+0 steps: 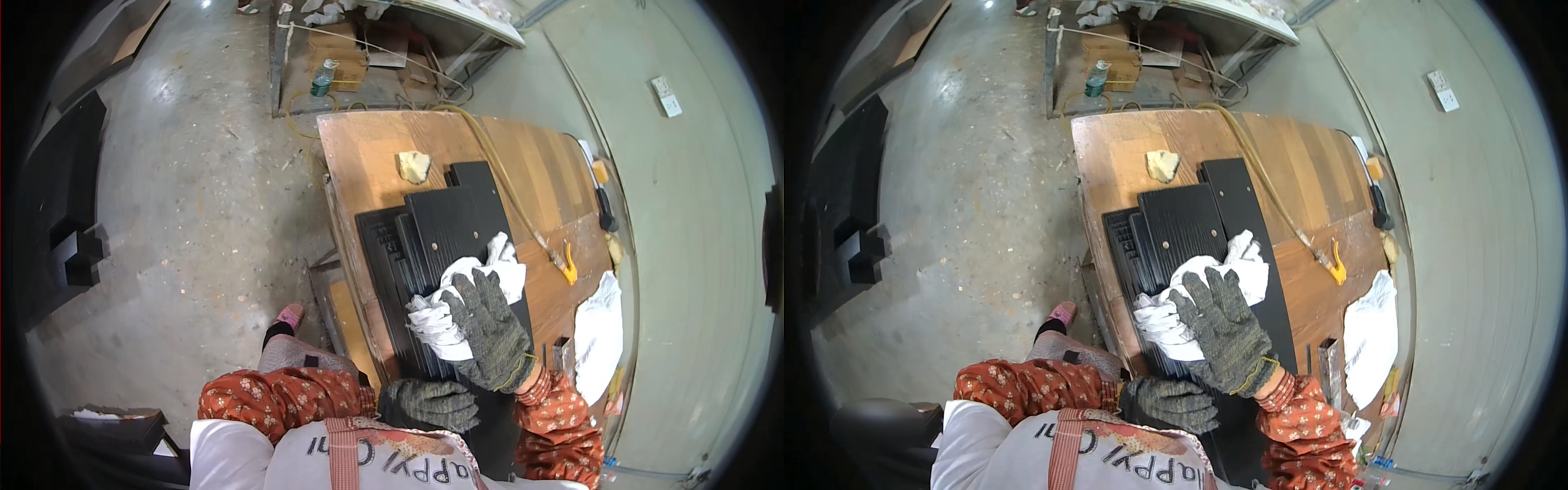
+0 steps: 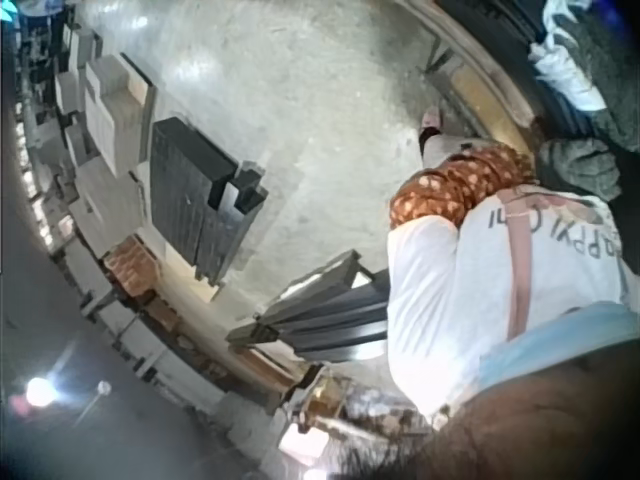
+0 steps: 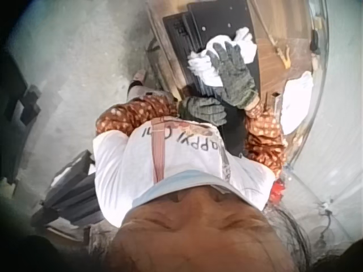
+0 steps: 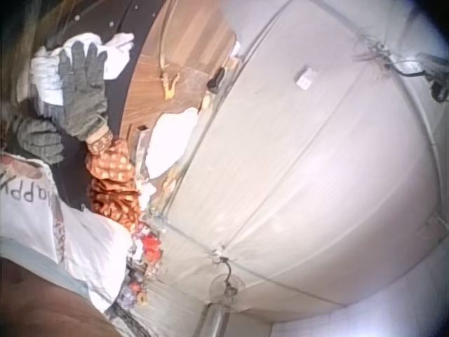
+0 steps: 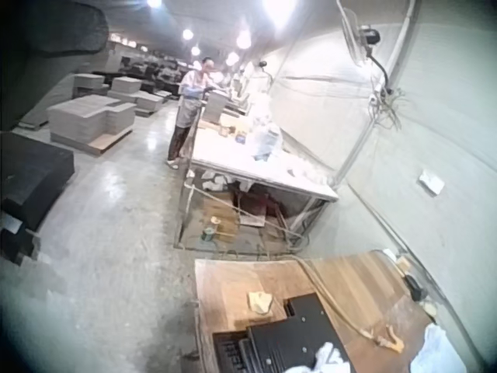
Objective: The person applies liquid from a bottle onto black boards and wipes them with a cloth. The person then scrapes edges with a small blade, buffs the boards using a sponge, and wipes them down with a cloth.
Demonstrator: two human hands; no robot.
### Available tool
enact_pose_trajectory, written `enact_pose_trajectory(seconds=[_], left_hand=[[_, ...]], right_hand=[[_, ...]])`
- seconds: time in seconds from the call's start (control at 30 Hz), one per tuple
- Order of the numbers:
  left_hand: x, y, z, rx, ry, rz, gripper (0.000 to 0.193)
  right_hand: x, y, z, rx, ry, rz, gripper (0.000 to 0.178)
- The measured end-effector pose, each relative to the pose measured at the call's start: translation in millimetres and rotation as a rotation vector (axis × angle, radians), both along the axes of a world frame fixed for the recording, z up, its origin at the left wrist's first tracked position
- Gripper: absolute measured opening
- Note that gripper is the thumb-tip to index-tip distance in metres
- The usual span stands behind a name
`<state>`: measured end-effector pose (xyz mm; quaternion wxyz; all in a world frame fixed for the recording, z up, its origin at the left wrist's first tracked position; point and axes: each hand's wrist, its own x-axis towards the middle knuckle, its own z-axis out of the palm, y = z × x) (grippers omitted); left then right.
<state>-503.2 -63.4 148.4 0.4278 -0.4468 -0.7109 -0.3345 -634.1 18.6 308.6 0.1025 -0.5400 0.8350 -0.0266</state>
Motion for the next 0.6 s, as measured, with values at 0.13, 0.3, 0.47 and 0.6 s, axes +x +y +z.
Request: enact_pose_trajectory(seconds=[0.13, 0.3, 0.47, 0.6], left_hand=[[1, -2, 2, -0.012, 0.041, 0.05, 0.038], [-1, 9, -14, 0.088, 0.036, 0.048, 0.036], [-4, 9, 3, 0.135, -0.004, -0.114, 0.038], [-3, 8, -9, 0.132, 0.014, 0.016, 0.041]], right_hand=[[-30, -49, -8, -0.067, 0.067, 0.042, 0.087], [-92, -130, -35, -0.259, 0.191, 0.016, 0.061], [-123, -118, -11, -0.534, -0.346, -0.466, 0.036], [-87, -100, 9, -0.361, 0.009, -0.007, 0.051]])
